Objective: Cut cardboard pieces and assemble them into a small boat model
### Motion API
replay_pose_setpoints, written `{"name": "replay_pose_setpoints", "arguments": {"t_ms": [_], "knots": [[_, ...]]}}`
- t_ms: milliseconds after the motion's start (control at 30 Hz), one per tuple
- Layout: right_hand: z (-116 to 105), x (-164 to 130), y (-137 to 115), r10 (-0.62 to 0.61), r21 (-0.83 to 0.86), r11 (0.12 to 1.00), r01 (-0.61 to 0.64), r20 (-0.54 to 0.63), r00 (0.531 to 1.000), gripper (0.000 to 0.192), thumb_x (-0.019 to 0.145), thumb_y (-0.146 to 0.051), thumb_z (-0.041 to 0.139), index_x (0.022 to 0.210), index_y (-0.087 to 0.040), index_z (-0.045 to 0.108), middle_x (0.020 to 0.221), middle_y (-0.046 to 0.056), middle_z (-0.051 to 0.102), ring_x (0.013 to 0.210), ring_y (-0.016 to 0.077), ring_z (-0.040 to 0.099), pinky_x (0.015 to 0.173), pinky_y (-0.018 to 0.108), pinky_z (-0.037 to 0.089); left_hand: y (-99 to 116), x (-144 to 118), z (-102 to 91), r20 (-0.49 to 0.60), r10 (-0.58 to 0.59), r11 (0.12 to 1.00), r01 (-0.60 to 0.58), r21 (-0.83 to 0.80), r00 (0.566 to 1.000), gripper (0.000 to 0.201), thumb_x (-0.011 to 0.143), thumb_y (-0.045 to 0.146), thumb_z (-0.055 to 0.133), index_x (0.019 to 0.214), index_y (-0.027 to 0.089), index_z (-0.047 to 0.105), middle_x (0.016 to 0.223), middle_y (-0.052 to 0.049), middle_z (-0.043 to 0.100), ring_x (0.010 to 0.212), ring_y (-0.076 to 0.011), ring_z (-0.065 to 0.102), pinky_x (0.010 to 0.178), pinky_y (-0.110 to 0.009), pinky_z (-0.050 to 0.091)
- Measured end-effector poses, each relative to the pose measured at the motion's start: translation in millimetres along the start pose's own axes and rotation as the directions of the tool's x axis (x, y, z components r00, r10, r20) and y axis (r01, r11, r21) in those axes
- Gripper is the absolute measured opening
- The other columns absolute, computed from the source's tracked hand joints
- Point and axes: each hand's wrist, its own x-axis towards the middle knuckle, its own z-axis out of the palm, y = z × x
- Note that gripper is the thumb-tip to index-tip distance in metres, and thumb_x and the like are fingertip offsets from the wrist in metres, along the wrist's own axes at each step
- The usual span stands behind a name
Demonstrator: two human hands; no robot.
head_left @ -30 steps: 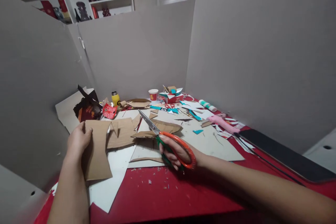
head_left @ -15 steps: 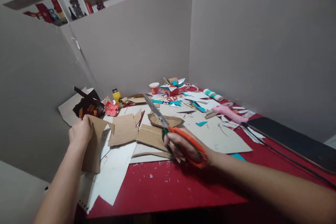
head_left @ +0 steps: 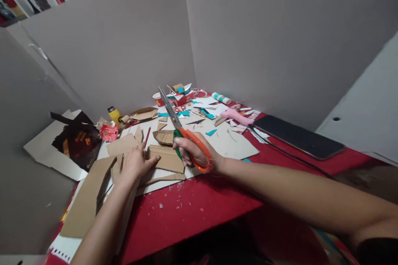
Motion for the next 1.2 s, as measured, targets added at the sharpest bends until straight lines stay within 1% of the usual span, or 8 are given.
{"name": "replay_pose_setpoints", "arguments": {"t_ms": [200,400,467,567,667,900,1067,1200], "knots": [[-4.5,3.7,8.5,-0.038,-0.054,0.998,0.038,0.008,0.999,0.033,0.08,-0.048,0.064,0.075,-0.017,0.054,0.042,-0.01,0.044,0.033,0.0062,0.041,0.033,0.017,0.037,-10.1,12.4,14.1,-0.027,0.071,0.996,-0.073,-0.047,0.997,0.072,0.076,0.053,0.065,0.13,0.008,0.051,0.108,-0.018,0.068,0.096,-0.0298,0.065,0.077,-0.036,0.049],[-4.8,-1.0,6.5,-0.076,-0.168,0.983,0.076,0.006,0.997,0.034,0.081,-0.045,0.065,0.066,-0.02,0.048,0.043,-0.009,0.045,0.034,0.0061,0.043,0.034,0.018,0.037,1.5,-19.7,-8.6,-0.061,0.082,0.991,-0.088,-0.103,0.995,0.048,0.084,0.041,0.057,0.123,0.013,0.055,0.109,-0.013,0.066,0.095,-0.0244,0.064,0.08,-0.034,0.048],[-4.9,-1.9,4.9,-0.085,-0.218,0.973,0.082,-0.003,0.996,0.039,0.082,-0.045,0.064,0.059,-0.021,0.044,0.041,-0.008,0.045,0.036,0.0065,0.044,0.036,0.018,0.038,8.6,-36.4,-15.6,0.0,0.124,0.986,-0.123,-0.11,0.992,0.038,0.082,0.041,0.06,0.112,0.018,0.061,0.105,-0.009,0.067,0.09,-0.0228,0.064,0.079,-0.034,0.048],[-4.9,-1.5,7.4,-0.077,-0.223,0.972,0.069,-0.025,0.997,0.035,0.083,-0.047,0.062,0.065,-0.021,0.049,0.04,-0.009,0.045,0.034,0.0072,0.044,0.034,0.019,0.039,15.4,-56.3,-15.6,0.207,0.279,0.959,-0.284,-0.006,0.938,0.028,0.081,0.037,0.062,0.103,0.019,0.062,0.098,-0.008,0.066,0.086,-0.0236,0.062,0.075,-0.035,0.046],[-4.5,-2.5,12.2,-0.07,-0.222,0.973,0.066,-0.014,0.997,0.033,0.083,-0.05,0.062,0.072,-0.02,0.055,0.04,-0.009,0.045,0.032,0.0078,0.043,0.033,0.02,0.038,16.9,-67.0,-6.1,0.283,0.342,0.932,-0.363,0.021,0.896,0.018,0.08,0.027,0.06,0.096,0.019,0.062,0.095,-0.008,0.064,0.085,-0.0229,0.059,0.073,-0.033,0.044],[-5.1,-7.0,14.2,-0.088,-0.239,0.967,0.091,0.026,0.996,0.03,0.086,-0.048,0.062,0.075,-0.02,0.06,0.042,-0.008,0.047,0.034,0.0073,0.045,0.035,0.02,0.041,15.7,-72.7,1.5,0.301,0.317,0.946,-0.324,-0.028,0.899,0.017,0.083,0.016,0.048,0.086,0.02,0.064,0.083,-0.005,0.066,0.071,-0.0179,0.058,0.066,-0.03,0.042],[-5.8,-6.9,15.9,-0.089,-0.246,0.965,0.096,0.039,0.995,0.029,0.087,-0.047,0.061,0.076,-0.02,0.06,0.041,-0.008,0.047,0.034,0.0074,0.045,0.036,0.02,0.042,10.9,-100.2,-24.3,0.278,0.346,0.937,-0.315,-0.148,0.896,0.018,0.088,0.022,0.048,0.087,0.02,0.066,0.083,-0.004,0.067,0.073,-0.0182,0.059,0.067,-0.03,0.043],[-5.5,-7.6,17.7,-0.084,-0.223,0.97,0.093,0.052,0.995,0.029,0.087,-0.046,0.061,0.077,-0.02,0.06,0.041,-0.008,0.046,0.033,0.0067,0.044,0.035,0.019,0.041,-1.1,-145.3,-49.0,0.278,0.251,0.923,-0.142,-0.358,0.927,0.015,0.089,0.029,0.053,0.092,0.025,0.067,0.09,-0.003,0.07,0.079,-0.0194,0.062,0.071,-0.029,0.046]]}}
